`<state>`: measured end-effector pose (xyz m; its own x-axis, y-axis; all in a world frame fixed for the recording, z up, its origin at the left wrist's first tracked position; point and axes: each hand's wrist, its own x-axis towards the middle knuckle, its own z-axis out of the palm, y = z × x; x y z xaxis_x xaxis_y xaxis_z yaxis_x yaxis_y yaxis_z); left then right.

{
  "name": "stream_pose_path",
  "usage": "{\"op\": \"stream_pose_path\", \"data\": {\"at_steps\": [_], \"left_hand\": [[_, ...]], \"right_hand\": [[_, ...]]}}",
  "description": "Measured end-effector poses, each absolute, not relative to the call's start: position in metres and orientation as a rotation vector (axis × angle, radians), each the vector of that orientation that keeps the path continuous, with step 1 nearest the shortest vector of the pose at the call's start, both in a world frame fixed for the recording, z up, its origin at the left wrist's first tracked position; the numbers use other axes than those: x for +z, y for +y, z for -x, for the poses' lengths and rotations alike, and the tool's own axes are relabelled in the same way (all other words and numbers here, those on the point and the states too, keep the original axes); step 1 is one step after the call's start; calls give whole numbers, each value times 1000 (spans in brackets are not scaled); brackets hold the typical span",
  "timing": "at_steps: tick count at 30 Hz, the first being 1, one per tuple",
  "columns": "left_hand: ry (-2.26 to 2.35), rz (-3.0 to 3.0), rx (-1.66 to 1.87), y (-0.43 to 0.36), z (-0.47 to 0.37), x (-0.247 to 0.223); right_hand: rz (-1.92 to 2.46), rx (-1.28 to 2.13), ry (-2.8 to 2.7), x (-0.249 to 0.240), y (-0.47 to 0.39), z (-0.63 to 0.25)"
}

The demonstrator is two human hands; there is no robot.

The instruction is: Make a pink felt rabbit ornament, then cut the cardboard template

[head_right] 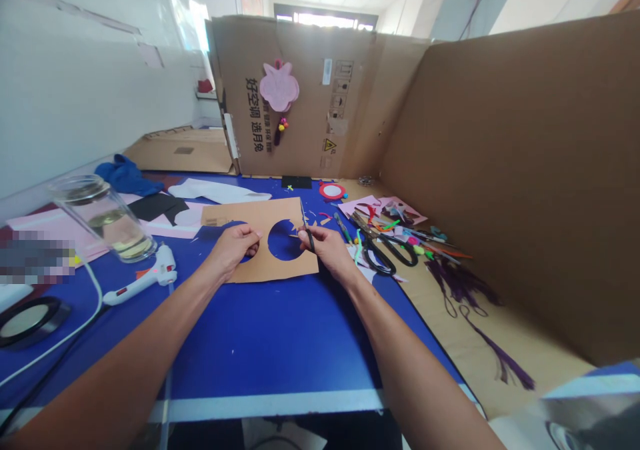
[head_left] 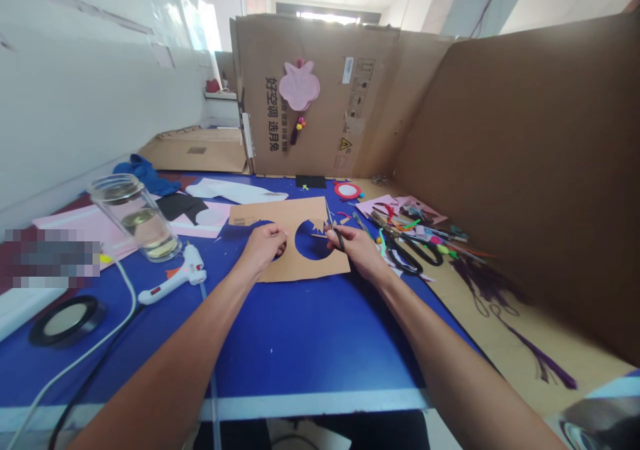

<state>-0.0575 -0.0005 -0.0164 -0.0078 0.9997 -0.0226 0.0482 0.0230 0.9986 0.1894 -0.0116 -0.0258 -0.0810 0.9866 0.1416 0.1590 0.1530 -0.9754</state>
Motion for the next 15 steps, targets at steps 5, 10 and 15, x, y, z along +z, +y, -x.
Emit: {"op": "stream_pose_path", "data": {"at_steps": [5,10,15], "left_hand": [[1273,-1174,1211,0,59,-13],[1279,-1117,1234,1,59,-10],[1254,-1096,1241,2,60,-11]], "right_hand": [[1156,1120,-1425,-26,-12,-192],[1144,1271,-1299,-32,-8,-192],[1139,1245,-1325,-33,-8,-192]]}}
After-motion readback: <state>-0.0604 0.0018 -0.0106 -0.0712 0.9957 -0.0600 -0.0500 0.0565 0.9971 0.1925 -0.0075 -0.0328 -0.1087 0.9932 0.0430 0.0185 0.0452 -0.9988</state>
